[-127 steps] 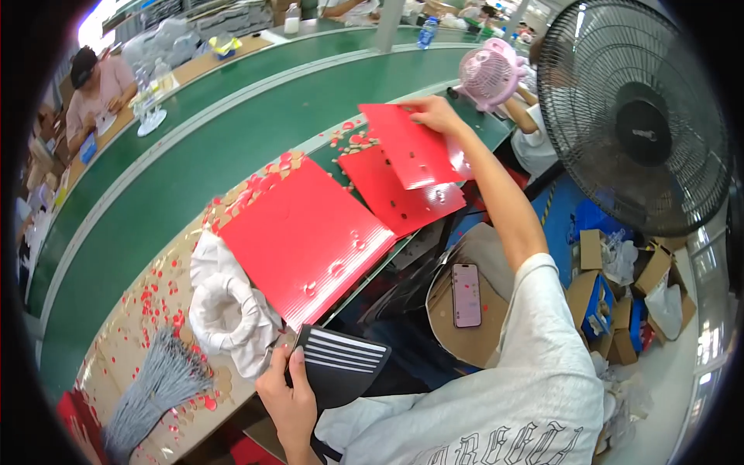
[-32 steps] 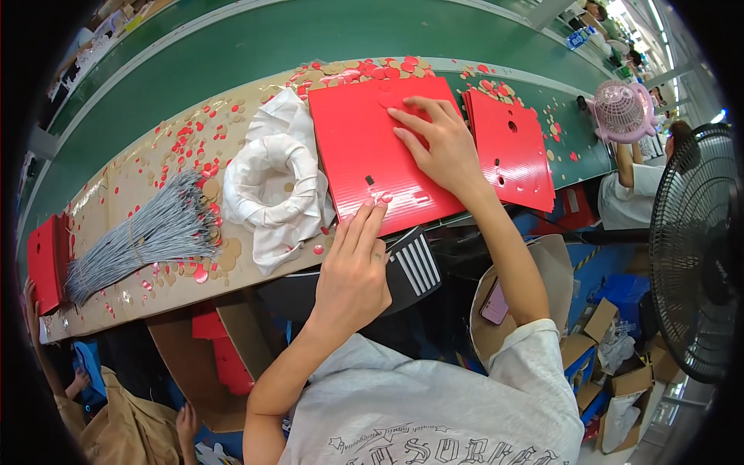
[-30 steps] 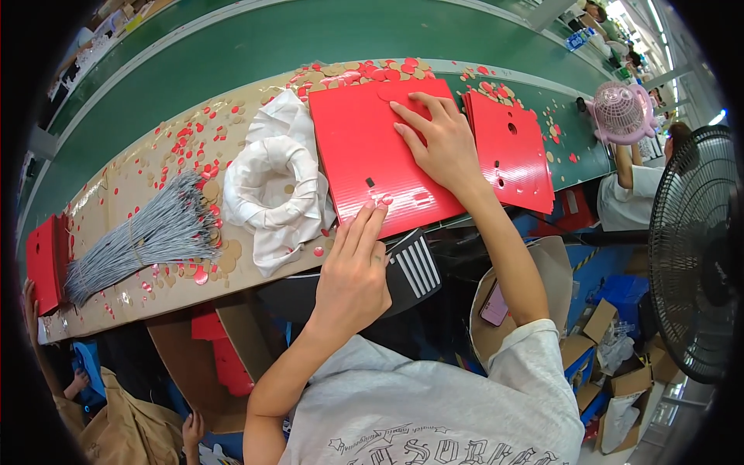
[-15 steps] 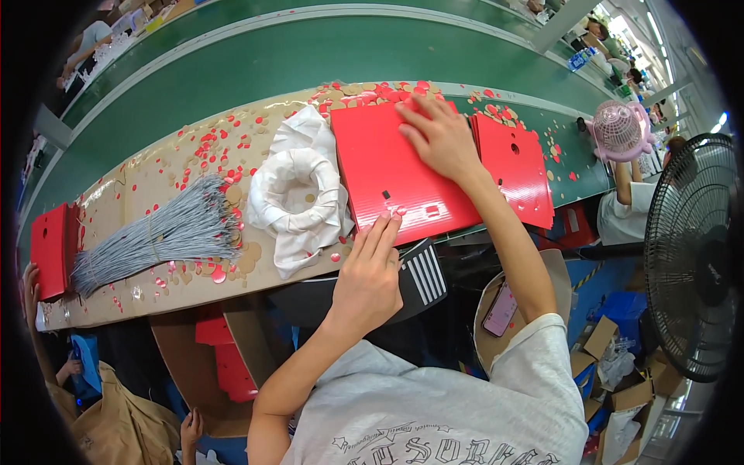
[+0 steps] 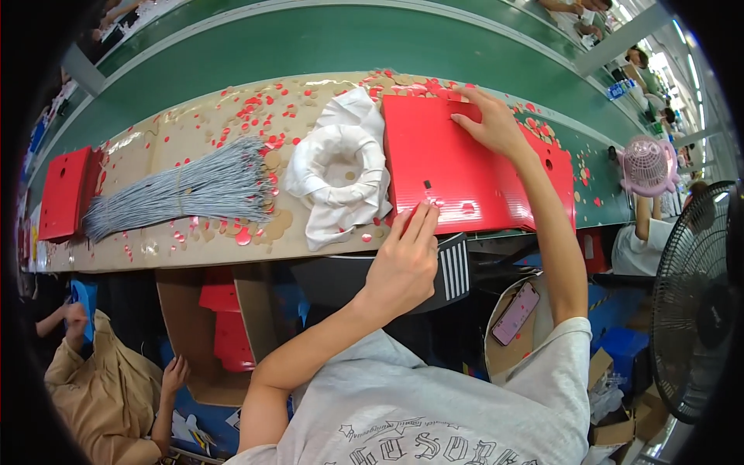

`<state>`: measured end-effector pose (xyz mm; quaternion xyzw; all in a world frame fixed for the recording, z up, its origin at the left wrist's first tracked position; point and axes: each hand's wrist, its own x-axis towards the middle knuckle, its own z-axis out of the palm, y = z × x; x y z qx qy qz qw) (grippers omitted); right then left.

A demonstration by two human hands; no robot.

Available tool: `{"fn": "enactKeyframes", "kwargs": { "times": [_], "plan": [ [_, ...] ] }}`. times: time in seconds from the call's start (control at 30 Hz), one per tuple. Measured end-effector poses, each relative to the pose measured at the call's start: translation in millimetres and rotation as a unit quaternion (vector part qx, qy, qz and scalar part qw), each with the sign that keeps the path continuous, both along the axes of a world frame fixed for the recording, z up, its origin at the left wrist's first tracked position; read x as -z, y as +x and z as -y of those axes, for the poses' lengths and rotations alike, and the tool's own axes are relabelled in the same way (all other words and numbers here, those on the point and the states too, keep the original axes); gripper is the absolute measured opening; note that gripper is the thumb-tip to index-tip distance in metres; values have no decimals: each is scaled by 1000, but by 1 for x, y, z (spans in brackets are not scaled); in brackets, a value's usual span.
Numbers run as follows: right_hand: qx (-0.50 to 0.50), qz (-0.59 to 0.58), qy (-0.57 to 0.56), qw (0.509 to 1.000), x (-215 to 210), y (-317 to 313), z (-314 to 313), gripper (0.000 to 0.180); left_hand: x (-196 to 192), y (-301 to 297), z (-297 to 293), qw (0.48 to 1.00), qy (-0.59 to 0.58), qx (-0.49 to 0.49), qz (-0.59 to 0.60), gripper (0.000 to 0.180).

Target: The recorder is assembling red plastic folder covers by manually inserting small components into pre-punched holes along an assembly line.

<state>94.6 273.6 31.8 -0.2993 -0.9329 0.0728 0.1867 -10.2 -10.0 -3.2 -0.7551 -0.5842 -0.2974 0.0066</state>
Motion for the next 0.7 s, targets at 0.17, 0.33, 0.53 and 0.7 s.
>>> {"fn": "enactKeyframes", "kwargs": {
  "times": [0.17,0.33,0.53,0.7],
  "plan": [
    [-48,36,-8,998,-9,4,-2,47,-3,7,0,1000,-3,-4,13,34],
    [-54,-68,54,995,-32,-10,15,40,-2,3,3,998,-14,-11,60,17],
    [-97,-85,187,974,-78,29,-10,23,-26,-7,18,991,33,36,126,13],
    [84,-114,46,989,-90,156,-85,28,-34,-36,44,970,-6,30,242,7]
  ]
}}
